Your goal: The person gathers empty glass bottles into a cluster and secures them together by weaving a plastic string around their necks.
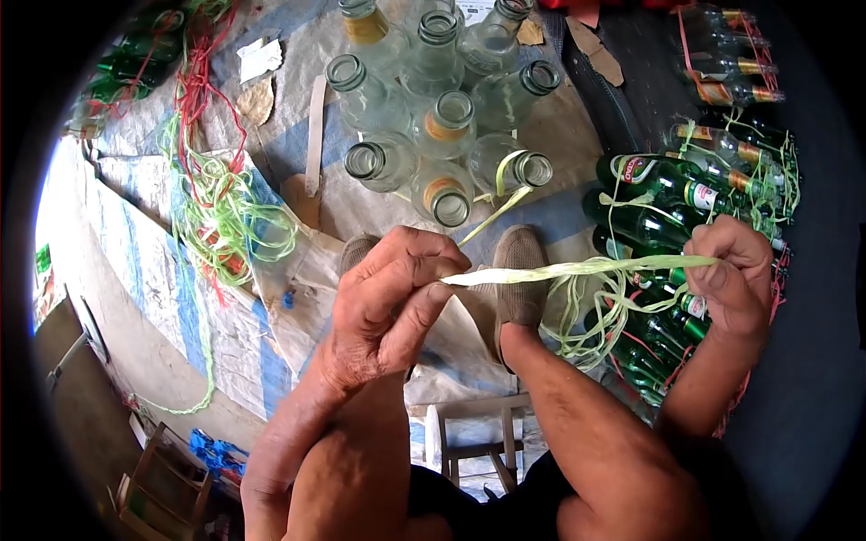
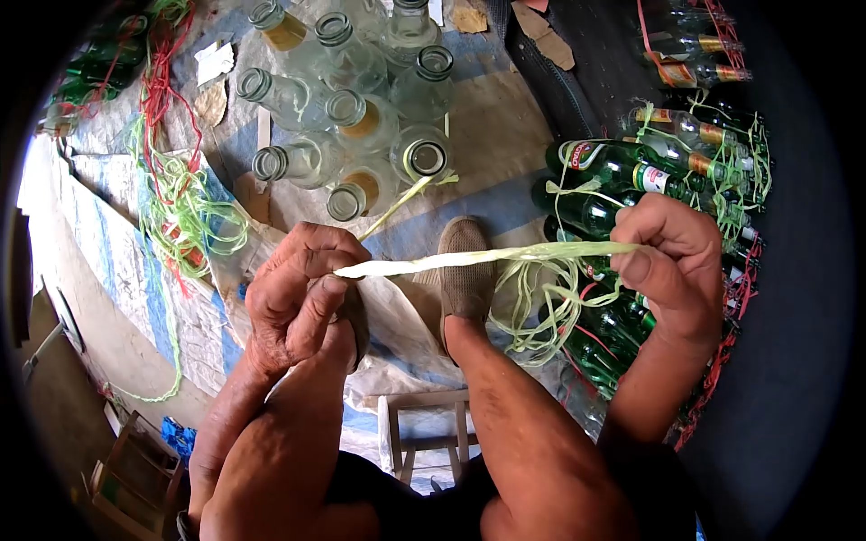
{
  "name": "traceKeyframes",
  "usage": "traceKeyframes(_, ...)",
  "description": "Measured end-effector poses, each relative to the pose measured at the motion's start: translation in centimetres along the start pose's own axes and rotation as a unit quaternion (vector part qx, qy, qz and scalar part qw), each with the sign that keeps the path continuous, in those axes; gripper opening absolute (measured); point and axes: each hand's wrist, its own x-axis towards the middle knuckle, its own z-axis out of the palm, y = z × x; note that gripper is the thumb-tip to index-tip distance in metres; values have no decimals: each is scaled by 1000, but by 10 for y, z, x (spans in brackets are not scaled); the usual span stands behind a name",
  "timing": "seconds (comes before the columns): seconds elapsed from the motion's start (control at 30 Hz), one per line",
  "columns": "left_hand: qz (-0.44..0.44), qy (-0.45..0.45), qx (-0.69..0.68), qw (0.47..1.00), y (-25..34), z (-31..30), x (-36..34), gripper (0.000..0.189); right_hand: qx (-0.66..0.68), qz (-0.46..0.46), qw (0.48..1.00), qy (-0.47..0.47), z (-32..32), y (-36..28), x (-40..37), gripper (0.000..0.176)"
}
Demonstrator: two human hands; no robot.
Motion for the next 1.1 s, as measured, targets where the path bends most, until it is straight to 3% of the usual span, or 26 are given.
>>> traceKeyframes(0.13,-48,45,-55,996,0,-1,-8,12,-49,13,999,-6,-6,2,14,21)
traceKeyframes(0.2,-65,43,-61,995,0,-4,-10,12,-41,15,999,-7,-9,5,20,23)
traceKeyframes(0.23,-66,56,-64,994,-3,-3,-12,24,-30,19,999,-4,-11,8,22,23)
traceKeyframes(0.47,-150,119,-221,956,2,0,-17,22,2,53,998,26,-18,26,41,19)
traceKeyframes(0.67,-174,101,-235,951,-2,-9,-23,23,10,13,999,44,-12,22,62,17)
traceKeyframes(0.8,-134,115,-262,949,-12,-7,-27,23,-45,-73,996,39,9,6,102,17)
traceKeyframes(0.87,-143,119,-264,946,-14,-9,-29,23,-138,-104,984,49,21,-9,124,15)
traceKeyframes(1.03,-146,140,-296,934,-17,-9,-29,23,-282,-335,898,31,56,-30,194,16)
traceKeyframes(1.1,-148,159,-326,920,-16,-7,-28,23,-320,-364,874,11,66,-36,221,16)
